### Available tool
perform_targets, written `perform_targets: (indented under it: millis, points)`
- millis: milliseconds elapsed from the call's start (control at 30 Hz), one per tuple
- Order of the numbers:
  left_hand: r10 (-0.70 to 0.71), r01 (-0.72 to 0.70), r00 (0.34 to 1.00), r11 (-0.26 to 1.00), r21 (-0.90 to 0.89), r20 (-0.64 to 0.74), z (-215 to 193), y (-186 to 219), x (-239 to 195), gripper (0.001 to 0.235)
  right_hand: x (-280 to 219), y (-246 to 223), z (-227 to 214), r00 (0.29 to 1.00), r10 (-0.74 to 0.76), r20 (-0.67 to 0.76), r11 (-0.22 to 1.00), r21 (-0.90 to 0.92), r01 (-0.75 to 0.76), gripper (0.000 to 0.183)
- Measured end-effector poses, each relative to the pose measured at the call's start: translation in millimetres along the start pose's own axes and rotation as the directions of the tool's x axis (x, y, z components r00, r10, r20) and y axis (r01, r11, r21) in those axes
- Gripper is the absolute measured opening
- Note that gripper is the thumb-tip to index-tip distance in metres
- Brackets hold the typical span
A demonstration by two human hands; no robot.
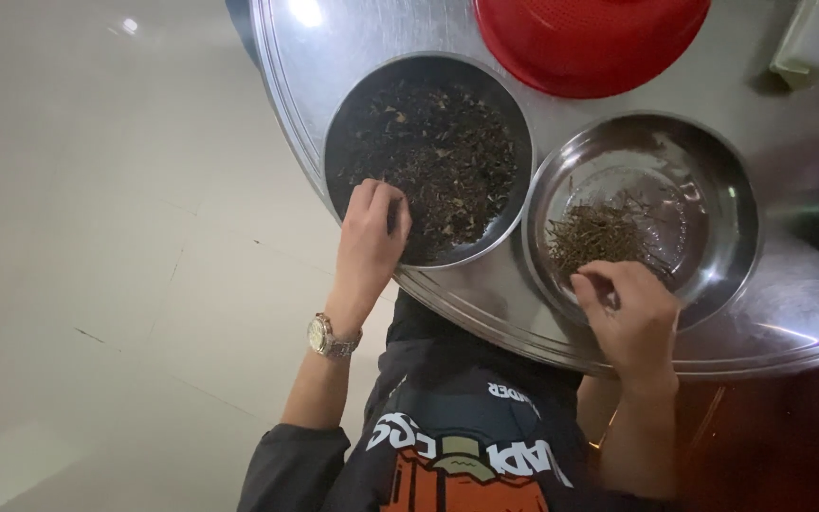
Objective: The person stands at a stainless steel table and sorts dried herbs by hand. They pick up portions of the dark, leafy material from a large bowl and transfer them into a smaller metal bowl, occasionally separating specific strands or pieces.
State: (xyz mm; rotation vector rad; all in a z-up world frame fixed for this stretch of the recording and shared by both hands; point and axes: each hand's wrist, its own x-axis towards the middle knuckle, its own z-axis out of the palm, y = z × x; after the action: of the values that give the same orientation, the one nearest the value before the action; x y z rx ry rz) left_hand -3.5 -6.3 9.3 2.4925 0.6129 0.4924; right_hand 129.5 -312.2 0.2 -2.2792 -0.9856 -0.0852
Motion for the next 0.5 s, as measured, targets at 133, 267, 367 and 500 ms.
perform_targets:
  millis: [133,267,367,500]
  points:
    - [0.013,-0.013,1.0,1.0,-0.015,0.0,-2.4,0.8,2.2,0.004,10.4,-20.1,0.2,1.0,-0.018,-0.005,1.0,0.02,0.018,0.009]
    - [0.055,-0.054,0.997,0.998,0.017,-0.045,-1.8,12.6,-1.4,0.004,21.9,-36.5,1.8,0.995,-0.097,-0.009,0.993,0.061,0.098,0.009]
    - [0.096,-0.096,0.993,0.995,-0.003,-0.073,-1.1,19.4,-7.0,0.003,26.6,-43.0,12.3,0.989,-0.146,0.0,0.988,0.058,0.146,0.009]
    - [0.168,-0.172,0.983,0.983,-0.064,-0.072,10.6,35.7,-20.6,0.005,41.7,-61.8,22.7,0.98,-0.195,0.028,0.976,0.102,0.191,0.012]
